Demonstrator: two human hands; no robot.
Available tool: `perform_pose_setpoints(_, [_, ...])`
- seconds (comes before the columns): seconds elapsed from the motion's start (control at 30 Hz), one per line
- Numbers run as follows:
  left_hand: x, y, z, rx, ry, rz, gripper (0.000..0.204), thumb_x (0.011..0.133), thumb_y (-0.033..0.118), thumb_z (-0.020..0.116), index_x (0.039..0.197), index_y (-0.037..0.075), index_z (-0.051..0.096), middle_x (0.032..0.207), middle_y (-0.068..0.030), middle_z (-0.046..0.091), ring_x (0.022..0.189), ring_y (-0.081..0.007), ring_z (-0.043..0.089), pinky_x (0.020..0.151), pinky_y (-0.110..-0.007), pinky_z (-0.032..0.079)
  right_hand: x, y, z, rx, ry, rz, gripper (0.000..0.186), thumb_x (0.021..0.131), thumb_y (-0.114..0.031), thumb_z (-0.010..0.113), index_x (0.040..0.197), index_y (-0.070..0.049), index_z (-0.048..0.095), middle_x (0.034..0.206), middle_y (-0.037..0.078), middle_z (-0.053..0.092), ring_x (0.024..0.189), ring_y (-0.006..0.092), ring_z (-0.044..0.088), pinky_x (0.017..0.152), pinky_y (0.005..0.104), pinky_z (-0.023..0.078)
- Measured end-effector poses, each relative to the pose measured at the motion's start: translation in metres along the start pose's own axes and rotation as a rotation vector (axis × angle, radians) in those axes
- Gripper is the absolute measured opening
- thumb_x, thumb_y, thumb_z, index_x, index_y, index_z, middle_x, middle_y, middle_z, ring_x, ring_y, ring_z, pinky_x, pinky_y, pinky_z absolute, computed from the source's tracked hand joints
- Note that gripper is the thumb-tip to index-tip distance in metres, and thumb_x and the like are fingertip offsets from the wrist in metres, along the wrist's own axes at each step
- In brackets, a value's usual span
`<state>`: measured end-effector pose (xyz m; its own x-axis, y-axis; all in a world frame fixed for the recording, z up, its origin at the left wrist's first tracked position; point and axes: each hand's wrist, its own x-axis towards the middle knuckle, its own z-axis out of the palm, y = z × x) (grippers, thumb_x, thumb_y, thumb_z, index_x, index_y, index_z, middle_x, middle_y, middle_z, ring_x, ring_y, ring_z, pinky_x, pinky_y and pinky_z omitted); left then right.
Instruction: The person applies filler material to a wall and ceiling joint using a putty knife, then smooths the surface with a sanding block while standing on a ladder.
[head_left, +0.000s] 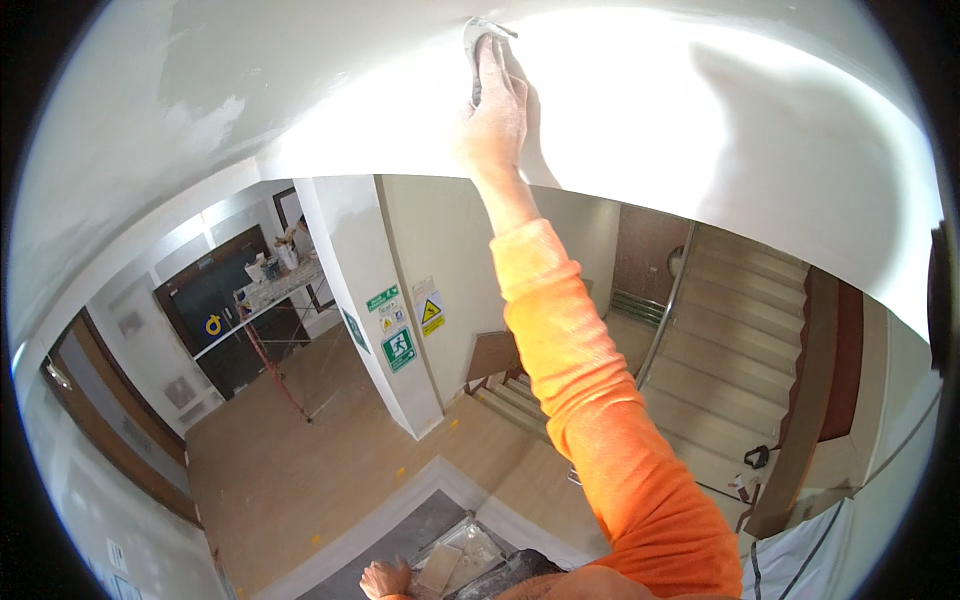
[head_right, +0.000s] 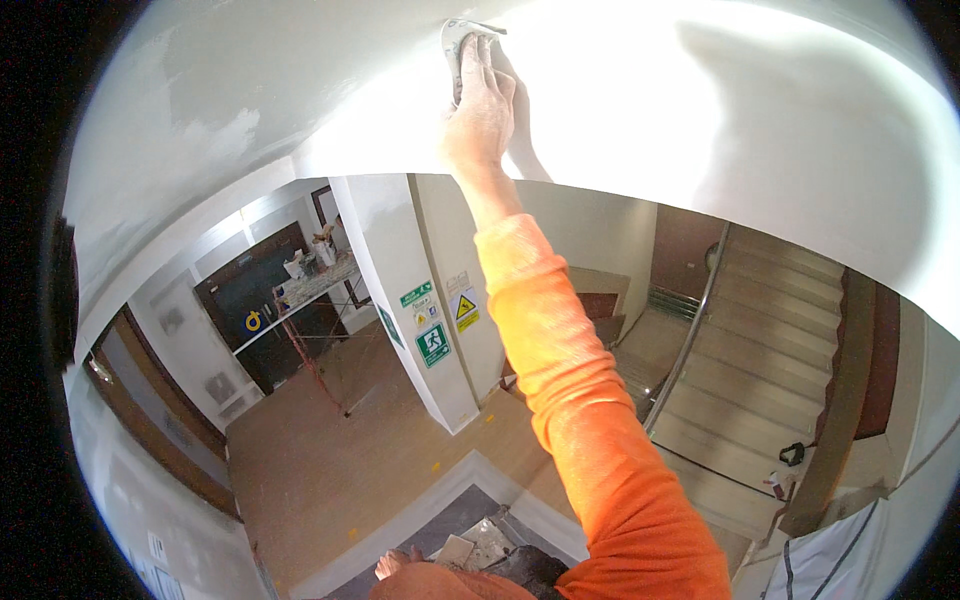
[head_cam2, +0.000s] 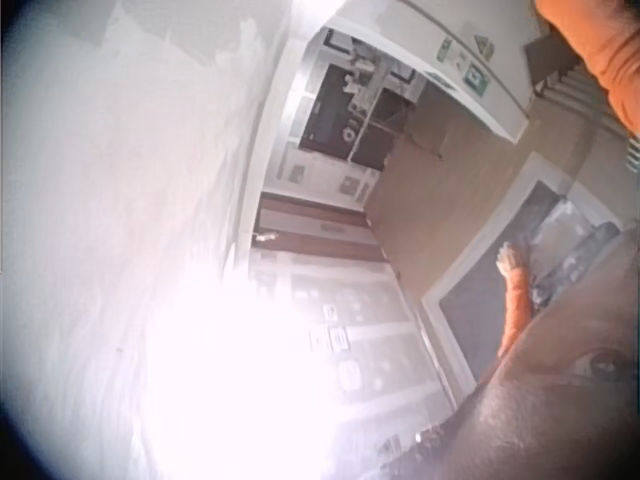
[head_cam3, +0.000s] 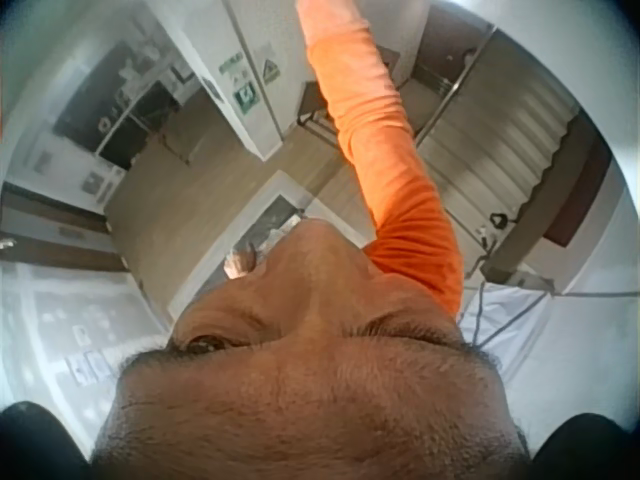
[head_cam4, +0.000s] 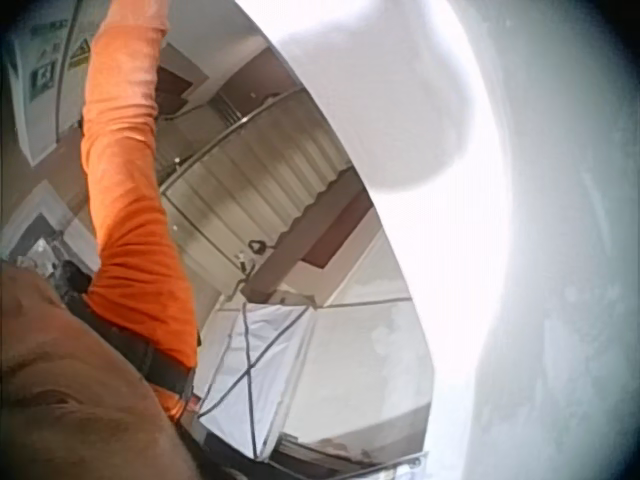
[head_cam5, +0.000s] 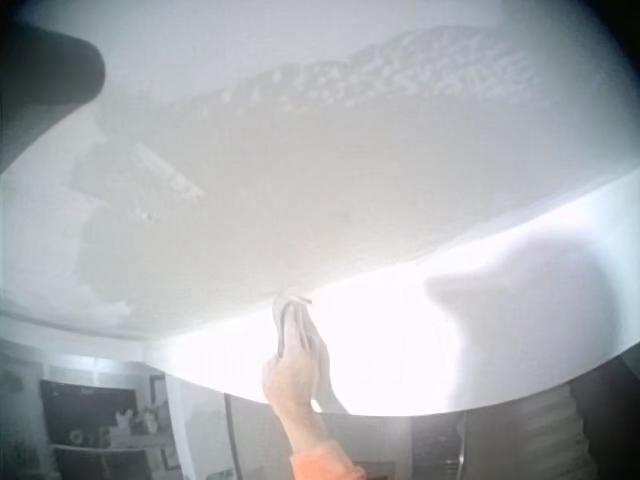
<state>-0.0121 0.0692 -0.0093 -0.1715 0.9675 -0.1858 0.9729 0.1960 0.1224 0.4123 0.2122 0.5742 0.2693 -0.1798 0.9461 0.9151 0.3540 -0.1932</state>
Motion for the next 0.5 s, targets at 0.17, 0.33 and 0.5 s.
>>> perform_pose_setpoints(0.17, [0.005, 0.004, 0.001, 0.006, -0.035, -0.065, 0.049, 0.084, 0.054, 0.066, 0.089, 0.007, 0.081, 0.095, -0.0178, 0.077, 0.097, -0.0342, 0.074, 0.084, -0.047, 0.057, 0.031, -0.011, -0.084, 0.000, 0.490, -0.422, 0.068, 0.083, 0.014, 0.053, 0.149, 0.001, 0.046, 0.147, 0.024, 0.053, 0.144, 0.0358, 0.043, 0.124, 0.0425, 0.028])
perform_pose_setpoints(0.33, [0.003, 0.012, -0.011, -0.011, -0.098, -0.116, 0.049, 0.084, 0.054, 0.066, 0.089, 0.008, 0.082, 0.091, -0.0152, 0.077, 0.096, -0.0340, 0.075, 0.084, -0.046, 0.056, 0.053, -0.026, -0.131, -0.217, 0.795, -0.376, 0.047, 0.102, -0.009, 0.047, 0.143, 0.012, 0.046, 0.136, 0.032, 0.057, 0.128, 0.0425, 0.057, 0.110, 0.0447, 0.045])
perform_pose_setpoints(0.5, [-0.013, 0.016, -0.021, -0.032, -0.053, -0.120, 0.048, 0.083, 0.052, 0.068, 0.089, 0.006, 0.081, 0.088, -0.0161, 0.077, 0.092, -0.0342, 0.075, 0.083, -0.046, 0.056, 0.078, 0.014, -0.049, -0.191, 0.718, -0.556, 0.065, 0.086, 0.009, 0.044, 0.150, 0.010, 0.038, 0.154, 0.032, 0.039, 0.145, 0.0450, 0.036, 0.122, 0.0464, 0.031])
